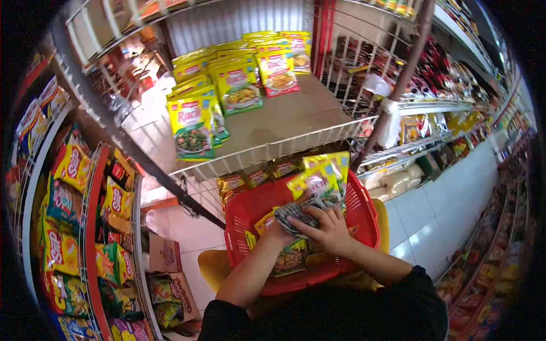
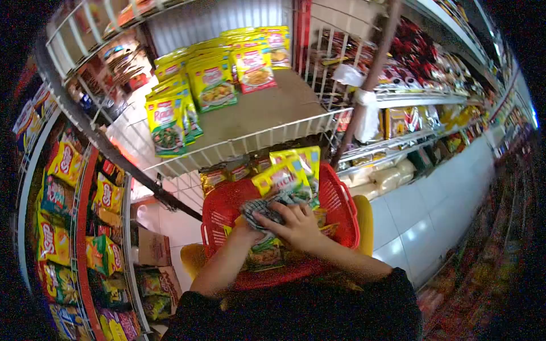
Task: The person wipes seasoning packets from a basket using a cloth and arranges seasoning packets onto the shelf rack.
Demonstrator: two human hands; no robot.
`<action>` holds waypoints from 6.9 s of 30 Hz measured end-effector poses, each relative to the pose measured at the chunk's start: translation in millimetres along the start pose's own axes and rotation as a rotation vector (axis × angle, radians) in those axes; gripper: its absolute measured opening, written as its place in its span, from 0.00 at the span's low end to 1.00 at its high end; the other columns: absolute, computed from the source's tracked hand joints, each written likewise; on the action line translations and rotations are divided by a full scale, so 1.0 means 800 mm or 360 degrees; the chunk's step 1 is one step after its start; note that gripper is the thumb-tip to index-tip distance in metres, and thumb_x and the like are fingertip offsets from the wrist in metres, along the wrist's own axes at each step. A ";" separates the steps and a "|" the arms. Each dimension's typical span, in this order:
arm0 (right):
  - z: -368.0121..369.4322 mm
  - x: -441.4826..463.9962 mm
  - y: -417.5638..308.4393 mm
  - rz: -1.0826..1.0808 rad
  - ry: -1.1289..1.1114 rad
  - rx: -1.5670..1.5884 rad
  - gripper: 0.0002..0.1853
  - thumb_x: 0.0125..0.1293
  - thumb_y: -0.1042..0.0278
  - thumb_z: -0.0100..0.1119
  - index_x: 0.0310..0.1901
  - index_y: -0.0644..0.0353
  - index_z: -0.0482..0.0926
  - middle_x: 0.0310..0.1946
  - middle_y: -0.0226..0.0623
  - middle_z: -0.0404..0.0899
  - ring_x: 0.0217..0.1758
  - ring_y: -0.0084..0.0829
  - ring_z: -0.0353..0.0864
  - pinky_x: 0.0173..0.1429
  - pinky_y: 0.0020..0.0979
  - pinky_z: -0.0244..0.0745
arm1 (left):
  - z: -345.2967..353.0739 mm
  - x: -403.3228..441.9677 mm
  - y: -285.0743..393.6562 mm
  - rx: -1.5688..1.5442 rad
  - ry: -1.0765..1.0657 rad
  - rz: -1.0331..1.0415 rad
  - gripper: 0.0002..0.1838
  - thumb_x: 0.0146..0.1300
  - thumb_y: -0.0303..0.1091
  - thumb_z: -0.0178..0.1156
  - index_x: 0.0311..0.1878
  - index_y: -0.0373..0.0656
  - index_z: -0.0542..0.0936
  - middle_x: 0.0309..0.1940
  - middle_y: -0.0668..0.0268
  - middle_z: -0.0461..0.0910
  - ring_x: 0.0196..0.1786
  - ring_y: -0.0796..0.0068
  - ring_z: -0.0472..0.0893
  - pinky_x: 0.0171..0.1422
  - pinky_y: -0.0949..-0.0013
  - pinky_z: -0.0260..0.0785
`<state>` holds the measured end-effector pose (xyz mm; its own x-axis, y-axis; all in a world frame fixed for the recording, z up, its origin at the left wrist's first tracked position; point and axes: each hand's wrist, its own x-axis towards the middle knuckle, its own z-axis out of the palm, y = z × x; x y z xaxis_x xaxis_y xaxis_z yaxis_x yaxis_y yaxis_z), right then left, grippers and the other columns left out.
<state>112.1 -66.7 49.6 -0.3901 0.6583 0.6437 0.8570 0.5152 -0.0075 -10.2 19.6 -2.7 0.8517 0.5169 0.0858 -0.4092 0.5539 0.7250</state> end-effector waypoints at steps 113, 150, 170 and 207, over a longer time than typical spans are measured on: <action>-0.027 -0.085 0.085 0.1827 0.0206 0.2104 0.34 0.59 0.40 0.52 0.57 0.62 0.69 0.49 0.38 0.75 0.48 0.29 0.75 0.54 0.30 0.70 | 0.002 0.002 0.014 0.0304 0.0841 0.0137 0.15 0.68 0.39 0.47 0.50 0.39 0.73 0.43 0.67 0.77 0.47 0.74 0.75 0.54 0.68 0.66; -0.047 -0.086 0.049 0.1004 0.0135 0.1393 0.25 0.45 0.75 0.62 0.51 0.57 0.76 0.56 0.36 0.69 0.58 0.35 0.67 0.61 0.34 0.61 | 0.033 -0.008 0.027 0.1351 0.0689 0.0220 0.18 0.58 0.36 0.62 0.49 0.39 0.74 0.42 0.66 0.78 0.45 0.77 0.75 0.52 0.71 0.65; -0.039 0.316 0.079 0.0851 -0.0203 0.1590 0.16 0.54 0.64 0.62 0.44 0.61 0.79 0.37 0.35 0.79 0.38 0.24 0.77 0.44 0.25 0.71 | 0.001 -0.117 0.023 0.0853 0.0908 0.0169 0.24 0.66 0.52 0.46 0.52 0.41 0.70 0.36 0.63 0.75 0.38 0.72 0.77 0.43 0.66 0.70; 0.037 -0.001 0.178 0.0852 -0.1296 0.1832 0.22 0.55 0.59 0.63 0.47 0.66 0.77 0.41 0.39 0.79 0.48 0.26 0.74 0.55 0.27 0.65 | -0.122 0.008 -0.048 0.2899 -0.0004 -0.1909 0.34 0.43 0.31 0.67 0.58 0.43 0.69 0.52 0.52 0.73 0.52 0.55 0.75 0.48 0.56 0.71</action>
<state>223.9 22.5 25.3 -0.5318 0.8191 -0.2149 0.3808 0.0047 -0.9246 -20.9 65.1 -96.7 0.3954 0.4914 -0.7760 0.8414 -0.5326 0.0914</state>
